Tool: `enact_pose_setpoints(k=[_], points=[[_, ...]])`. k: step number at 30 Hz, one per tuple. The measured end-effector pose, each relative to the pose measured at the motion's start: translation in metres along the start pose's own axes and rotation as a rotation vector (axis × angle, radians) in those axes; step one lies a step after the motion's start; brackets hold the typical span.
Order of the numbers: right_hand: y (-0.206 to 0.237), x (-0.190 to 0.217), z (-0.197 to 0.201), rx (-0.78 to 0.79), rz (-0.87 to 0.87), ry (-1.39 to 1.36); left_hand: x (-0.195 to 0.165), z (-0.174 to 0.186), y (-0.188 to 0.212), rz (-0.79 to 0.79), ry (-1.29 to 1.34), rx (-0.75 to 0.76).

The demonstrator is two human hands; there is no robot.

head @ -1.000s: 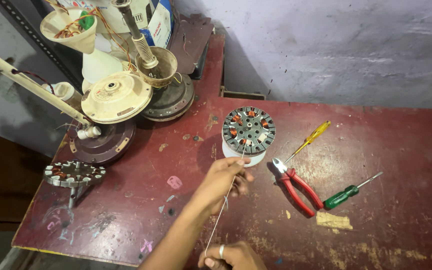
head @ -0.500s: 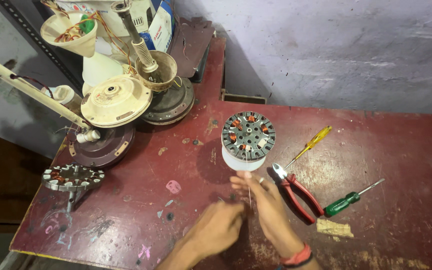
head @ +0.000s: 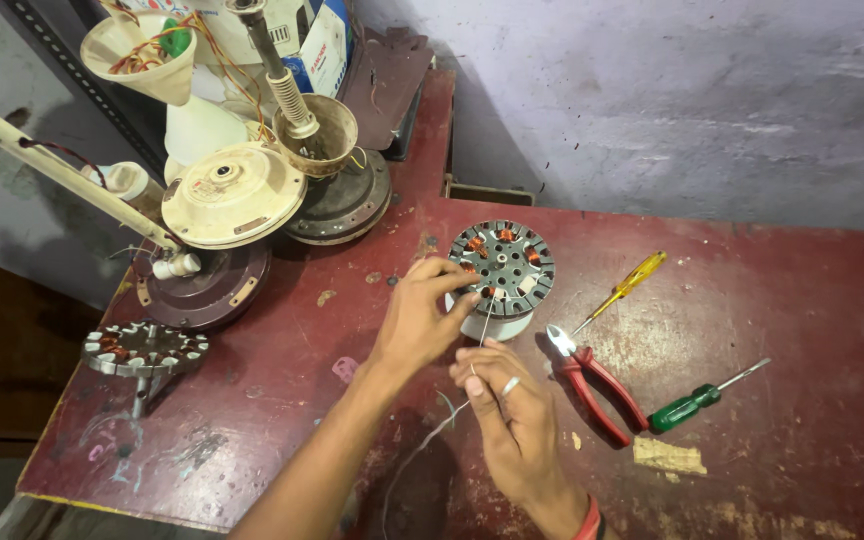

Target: The person winds thin copper wire around slots in a circular motor stator, using a yellow-handled screwdriver to push the wire into place. They use pliers to cut the wire and continue winding and adjusting the coils by hand.

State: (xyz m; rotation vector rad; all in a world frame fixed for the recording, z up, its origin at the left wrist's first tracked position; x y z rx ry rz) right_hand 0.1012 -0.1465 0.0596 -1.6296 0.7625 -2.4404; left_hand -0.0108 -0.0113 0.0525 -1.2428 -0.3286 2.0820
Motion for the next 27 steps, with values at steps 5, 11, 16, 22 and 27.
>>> enact_pose_setpoints(k=[5,11,16,22,27], points=[[-0.002,-0.011,-0.005,-0.053,-0.297,-0.074,0.018,-0.011,-0.011,-0.008,0.066,0.09],[0.004,-0.02,-0.029,-0.118,-0.3,-0.143,0.028,-0.012,-0.01,-0.033,0.097,0.096],[0.011,-0.028,-0.05,-0.244,-0.394,-0.248,0.027,-0.013,-0.008,-0.081,0.101,0.071],[0.02,-0.03,-0.058,-0.3,-0.366,-0.291,0.022,-0.017,-0.005,-0.056,0.125,0.023],[0.018,-0.032,-0.06,-0.272,-0.407,-0.27,0.021,-0.02,-0.003,-0.049,0.116,-0.022]])
Point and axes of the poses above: each hand's wrist, its own y-axis away from the middle knuckle, its own z-axis out of the back of the hand, x = y × z, the point moved 1 cm from there along -y, towards the middle knuckle, and after that the axes turned 6 degrees about -z, right-handed, at the moved point
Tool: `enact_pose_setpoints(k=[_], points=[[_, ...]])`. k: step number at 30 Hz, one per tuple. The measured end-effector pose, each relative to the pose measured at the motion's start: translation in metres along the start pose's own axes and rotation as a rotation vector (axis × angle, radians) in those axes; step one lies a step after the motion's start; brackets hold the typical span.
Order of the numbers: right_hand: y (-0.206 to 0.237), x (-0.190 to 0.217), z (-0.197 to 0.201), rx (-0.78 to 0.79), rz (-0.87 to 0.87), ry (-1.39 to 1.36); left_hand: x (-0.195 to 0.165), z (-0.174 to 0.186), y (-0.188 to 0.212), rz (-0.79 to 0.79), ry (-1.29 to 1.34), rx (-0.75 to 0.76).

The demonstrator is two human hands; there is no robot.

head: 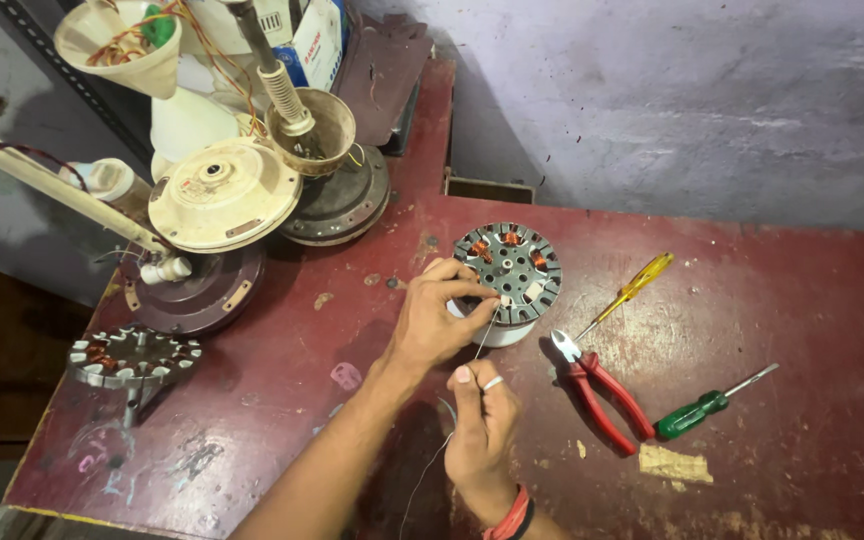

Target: The person winds thin copper wire around slots in a circular motor stator, using a yellow-handled screwdriver to push the wire into place. They use pliers to cut the wire and continue winding and adjusting the coils by hand.

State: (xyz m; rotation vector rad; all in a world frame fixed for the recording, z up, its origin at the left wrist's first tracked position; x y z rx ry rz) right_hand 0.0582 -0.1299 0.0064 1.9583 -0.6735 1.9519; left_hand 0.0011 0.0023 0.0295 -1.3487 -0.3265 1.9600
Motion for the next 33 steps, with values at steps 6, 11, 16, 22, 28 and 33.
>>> enact_pose_setpoints(k=[6,11,16,22,28,33], points=[[0.001,0.006,-0.001,-0.006,0.062,-0.026,0.004,0.002,-0.003,-0.032,-0.01,0.062],[-0.001,0.012,0.002,0.025,0.178,0.028,0.006,0.002,-0.003,0.011,0.004,0.07],[0.0,0.011,0.005,-0.008,0.145,0.144,0.005,0.0,-0.001,-0.002,-0.002,0.032],[0.003,0.011,-0.004,0.026,0.173,0.22,0.005,0.0,-0.004,0.036,-0.038,0.037],[-0.002,0.028,0.02,0.116,0.301,0.313,0.02,-0.003,0.002,0.082,0.07,-0.017],[0.007,0.027,0.086,-0.19,0.423,0.392,0.071,0.001,0.008,0.422,0.553,-0.472]])
Point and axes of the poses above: each hand's wrist, its own y-axis away from the middle knuckle, its own z-axis out of the back of the hand, x = y × z, the point moved 1 cm from there along -y, towards the middle knuckle, and after that the axes turned 6 degrees about -z, right-handed, at the moved point
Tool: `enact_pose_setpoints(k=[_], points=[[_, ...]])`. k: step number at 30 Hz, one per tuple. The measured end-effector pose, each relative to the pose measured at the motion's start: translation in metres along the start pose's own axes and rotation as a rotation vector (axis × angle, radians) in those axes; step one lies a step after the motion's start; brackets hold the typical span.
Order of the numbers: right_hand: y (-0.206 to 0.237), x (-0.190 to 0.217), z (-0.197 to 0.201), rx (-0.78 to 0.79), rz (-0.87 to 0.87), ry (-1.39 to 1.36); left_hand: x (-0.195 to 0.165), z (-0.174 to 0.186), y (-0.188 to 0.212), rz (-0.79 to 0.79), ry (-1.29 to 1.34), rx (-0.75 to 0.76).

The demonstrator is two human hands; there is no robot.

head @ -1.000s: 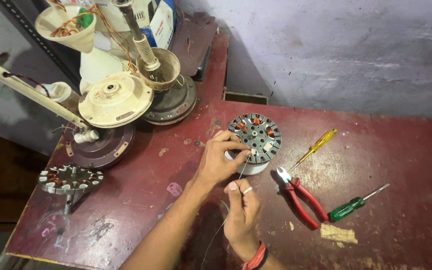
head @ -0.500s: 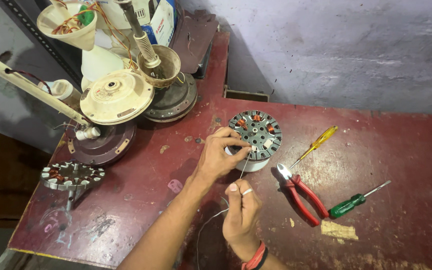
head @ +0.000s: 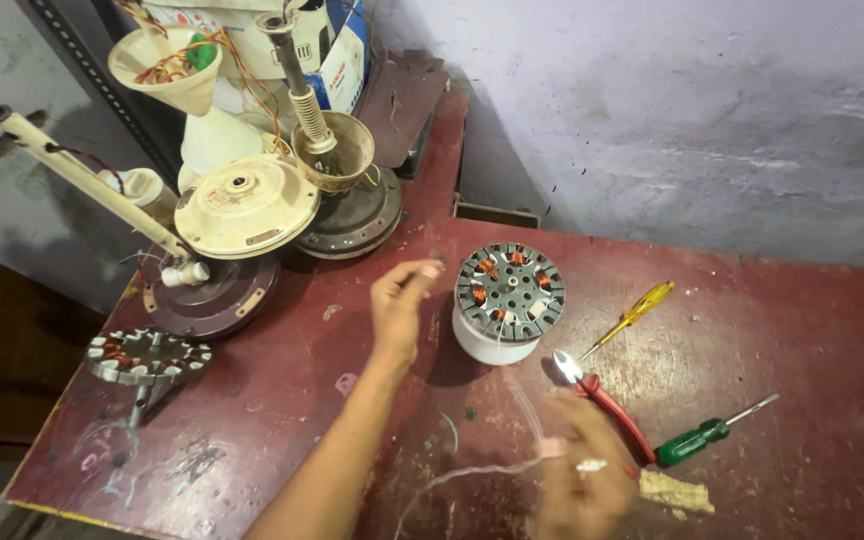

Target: The person winds thin copper wire around slots in a circular motor stator, using a yellow-handled screwdriver to push the wire into place. They use pliers to cut the wire and continue winding and adjusting the coils by hand.

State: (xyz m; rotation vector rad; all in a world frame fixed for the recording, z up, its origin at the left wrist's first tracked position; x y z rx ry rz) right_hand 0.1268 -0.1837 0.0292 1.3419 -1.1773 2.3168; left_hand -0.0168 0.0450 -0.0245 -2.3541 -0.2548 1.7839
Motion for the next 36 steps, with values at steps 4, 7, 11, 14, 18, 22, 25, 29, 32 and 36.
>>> enact_pose_setpoints(k=[4,7,11,14,18,22,25,29,32,36], points=[[-0.051,-0.068,0.029,-0.065,-0.545,0.215,0.039,0.014,-0.025,0.254,0.374,0.015],[-0.094,-0.112,0.036,0.137,-0.582,0.511,0.062,0.006,-0.036,0.224,0.381,0.019],[-0.128,-0.157,0.019,0.382,-0.673,0.82,0.071,-0.009,-0.038,0.026,-0.027,0.014],[-0.134,-0.185,0.012,0.449,-0.76,0.792,0.068,-0.011,-0.033,0.002,-0.235,0.026],[-0.146,-0.207,0.025,0.455,-0.899,0.43,0.062,-0.015,-0.041,0.04,-0.094,0.193],[-0.187,-0.185,0.04,0.307,-0.695,-0.279,0.051,-0.019,-0.044,0.118,0.448,0.419],[-0.209,-0.151,0.027,0.436,-0.5,-0.736,0.045,-0.03,-0.031,0.22,0.67,0.592],[-0.222,-0.121,-0.015,0.655,-0.366,-0.869,0.043,-0.034,-0.021,0.404,0.768,0.634],[-0.209,-0.112,-0.035,0.781,-0.404,-0.888,0.044,-0.032,-0.02,0.462,0.767,0.617],[-0.208,-0.111,-0.049,0.831,-0.446,-0.943,0.042,-0.03,-0.021,0.472,0.732,0.605]])
Point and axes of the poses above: each hand's wrist, its own y-axis away from the middle knuckle, its own z-axis out of the back of the hand, x = y × z, the point moved 1 cm from there along -y, towards the middle knuckle, and after that the axes turned 6 degrees about -z, right-handed, at the moved point
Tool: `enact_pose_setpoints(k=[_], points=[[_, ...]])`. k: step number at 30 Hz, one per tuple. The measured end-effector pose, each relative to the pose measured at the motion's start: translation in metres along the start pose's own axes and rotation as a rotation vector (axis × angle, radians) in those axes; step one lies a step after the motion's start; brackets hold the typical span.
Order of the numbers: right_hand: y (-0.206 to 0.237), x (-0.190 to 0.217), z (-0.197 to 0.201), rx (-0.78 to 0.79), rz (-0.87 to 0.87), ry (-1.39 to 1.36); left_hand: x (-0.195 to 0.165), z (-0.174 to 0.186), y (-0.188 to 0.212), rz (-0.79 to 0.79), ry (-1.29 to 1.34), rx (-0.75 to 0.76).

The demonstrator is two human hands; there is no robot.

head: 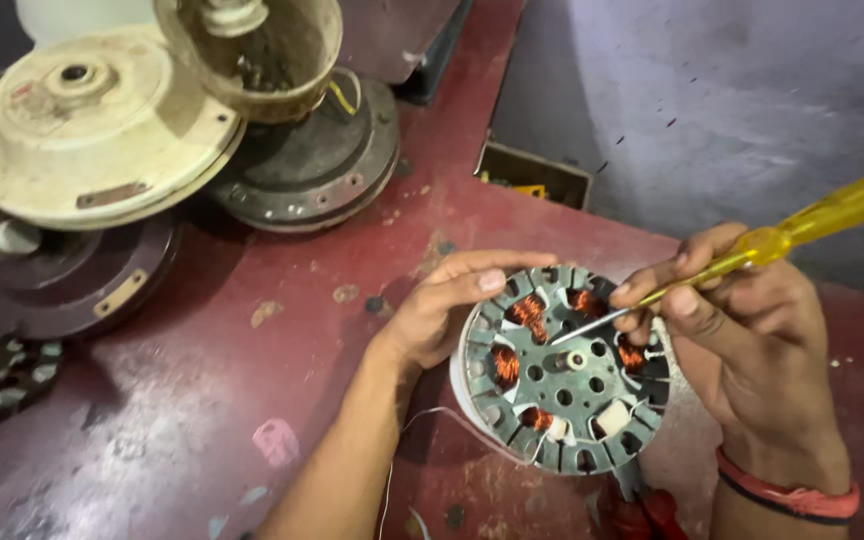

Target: The person winds thin copper wire around slots in a circular motor stator, using a yellow-handled screwdriver to push the wire into place. They use pliers to cut the wire and continue winding and adjusting the coils by hand.

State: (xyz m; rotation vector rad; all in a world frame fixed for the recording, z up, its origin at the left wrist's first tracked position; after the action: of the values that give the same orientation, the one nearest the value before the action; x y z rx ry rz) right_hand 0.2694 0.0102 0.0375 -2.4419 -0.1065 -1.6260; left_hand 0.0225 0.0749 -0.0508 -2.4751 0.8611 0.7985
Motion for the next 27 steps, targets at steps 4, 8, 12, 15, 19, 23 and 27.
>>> enact_pose_setpoints(k=[4,8,12,15,19,23,27], points=[[0.004,-0.003,-0.001,0.034,0.032,0.091,-0.001,0.0,0.0,0.023,0.035,0.027],[0.011,-0.012,-0.006,-0.021,0.079,0.13,-0.001,0.003,0.001,0.017,0.039,0.018],[0.008,-0.02,-0.015,-0.083,0.159,0.178,0.001,0.003,0.004,0.012,0.041,0.009],[0.008,-0.017,-0.02,-0.094,0.194,0.198,0.001,0.003,0.004,0.001,0.014,0.014],[0.015,-0.002,-0.017,-0.095,0.252,0.114,0.0,0.003,0.005,0.02,0.015,0.003],[0.017,-0.001,-0.015,-0.1,0.245,0.122,0.001,0.003,0.005,0.015,0.024,0.0],[0.011,-0.01,-0.018,-0.046,0.234,0.1,0.0,0.006,0.001,0.008,-0.003,-0.028]])
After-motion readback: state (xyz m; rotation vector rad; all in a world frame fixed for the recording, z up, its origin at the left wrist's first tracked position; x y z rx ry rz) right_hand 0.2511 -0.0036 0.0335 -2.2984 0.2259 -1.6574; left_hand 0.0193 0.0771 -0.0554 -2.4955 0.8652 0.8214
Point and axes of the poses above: each hand's wrist, its own y-axis away from the middle knuckle, its own z-axis out of the back of the hand, x = y × z, the point moved 1 cm from there along -y, towards the middle knuckle, and after that the axes turned 6 degrees about -z, right-handed, at the moved point
